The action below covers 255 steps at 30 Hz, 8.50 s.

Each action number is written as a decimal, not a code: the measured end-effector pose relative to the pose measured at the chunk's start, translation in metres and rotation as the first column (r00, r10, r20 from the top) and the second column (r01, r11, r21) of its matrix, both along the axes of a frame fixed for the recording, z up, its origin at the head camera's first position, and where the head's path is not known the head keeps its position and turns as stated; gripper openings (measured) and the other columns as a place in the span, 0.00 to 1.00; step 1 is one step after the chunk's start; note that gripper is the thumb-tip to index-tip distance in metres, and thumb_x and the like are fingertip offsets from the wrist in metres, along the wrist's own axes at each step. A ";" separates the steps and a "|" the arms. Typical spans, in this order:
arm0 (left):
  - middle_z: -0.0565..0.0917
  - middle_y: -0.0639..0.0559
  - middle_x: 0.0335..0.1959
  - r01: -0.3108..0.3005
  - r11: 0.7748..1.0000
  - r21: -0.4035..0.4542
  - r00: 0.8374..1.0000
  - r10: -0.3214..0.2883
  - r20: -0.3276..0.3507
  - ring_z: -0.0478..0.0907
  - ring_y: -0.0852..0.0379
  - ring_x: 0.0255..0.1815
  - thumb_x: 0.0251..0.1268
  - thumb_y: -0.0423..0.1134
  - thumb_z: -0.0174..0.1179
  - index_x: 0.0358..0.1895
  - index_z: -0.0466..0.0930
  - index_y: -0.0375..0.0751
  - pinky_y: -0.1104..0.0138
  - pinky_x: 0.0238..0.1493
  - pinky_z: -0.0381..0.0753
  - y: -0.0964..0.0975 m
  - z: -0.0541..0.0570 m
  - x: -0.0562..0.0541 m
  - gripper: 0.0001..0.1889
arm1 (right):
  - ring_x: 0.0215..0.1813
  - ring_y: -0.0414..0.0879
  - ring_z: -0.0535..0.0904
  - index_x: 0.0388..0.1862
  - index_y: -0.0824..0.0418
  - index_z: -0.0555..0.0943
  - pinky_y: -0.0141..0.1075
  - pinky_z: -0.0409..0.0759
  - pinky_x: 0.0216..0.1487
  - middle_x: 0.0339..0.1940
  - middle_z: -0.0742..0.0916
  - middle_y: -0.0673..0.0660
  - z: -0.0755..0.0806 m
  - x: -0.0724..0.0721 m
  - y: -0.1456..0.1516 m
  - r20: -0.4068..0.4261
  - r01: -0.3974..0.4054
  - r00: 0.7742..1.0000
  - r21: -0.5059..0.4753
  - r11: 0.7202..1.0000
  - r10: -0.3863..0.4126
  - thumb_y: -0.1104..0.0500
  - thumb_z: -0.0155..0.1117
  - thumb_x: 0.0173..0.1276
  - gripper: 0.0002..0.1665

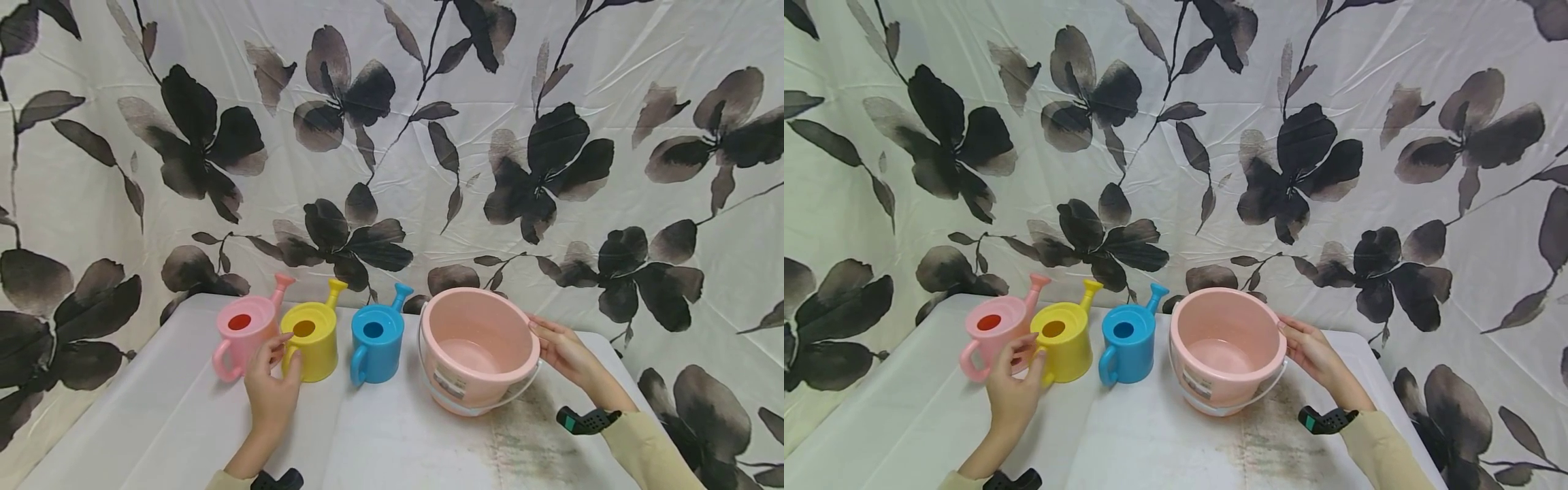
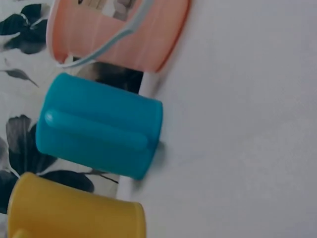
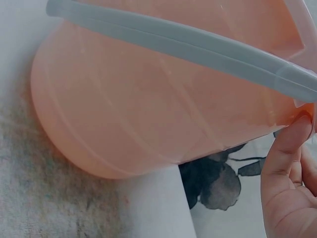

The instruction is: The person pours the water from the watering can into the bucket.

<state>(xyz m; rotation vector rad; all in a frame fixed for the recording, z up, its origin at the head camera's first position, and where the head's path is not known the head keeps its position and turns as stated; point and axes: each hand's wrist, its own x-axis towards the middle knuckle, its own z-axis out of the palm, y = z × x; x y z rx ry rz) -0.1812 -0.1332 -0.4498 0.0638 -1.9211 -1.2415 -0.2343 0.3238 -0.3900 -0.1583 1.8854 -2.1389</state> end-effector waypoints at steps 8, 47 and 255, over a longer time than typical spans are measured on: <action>0.77 0.38 0.44 -0.055 0.994 0.095 0.982 0.037 0.186 0.70 0.53 0.43 0.58 0.30 0.62 0.50 0.70 0.28 0.65 0.45 0.65 -0.007 -0.018 -0.004 0.18 | 0.50 0.31 0.81 0.74 0.78 0.37 0.26 0.79 0.51 0.45 0.84 0.36 0.000 -0.002 0.000 0.005 -0.008 1.000 0.012 1.000 0.008 0.58 0.47 0.77 0.42; 0.75 0.41 0.49 -0.009 0.955 0.297 0.955 -0.080 0.286 0.68 0.60 0.45 0.72 0.48 0.51 0.54 0.64 0.30 0.91 0.42 0.67 0.006 -0.036 -0.025 0.23 | 0.51 0.30 0.80 0.74 0.77 0.36 0.26 0.79 0.50 0.47 0.83 0.36 -0.004 -0.006 0.000 -0.008 -0.015 1.000 0.003 1.000 0.015 0.58 0.45 0.78 0.42; 0.81 0.43 0.46 0.636 0.765 -0.102 0.651 -0.461 0.603 0.79 0.51 0.41 0.62 0.47 0.64 0.51 0.77 0.37 0.65 0.42 0.81 0.097 0.188 -0.074 0.20 | 0.50 0.32 0.81 0.74 0.78 0.38 0.27 0.80 0.50 0.47 0.85 0.40 0.000 -0.008 -0.004 0.012 0.000 1.000 -0.052 0.999 0.000 0.59 0.44 0.78 0.40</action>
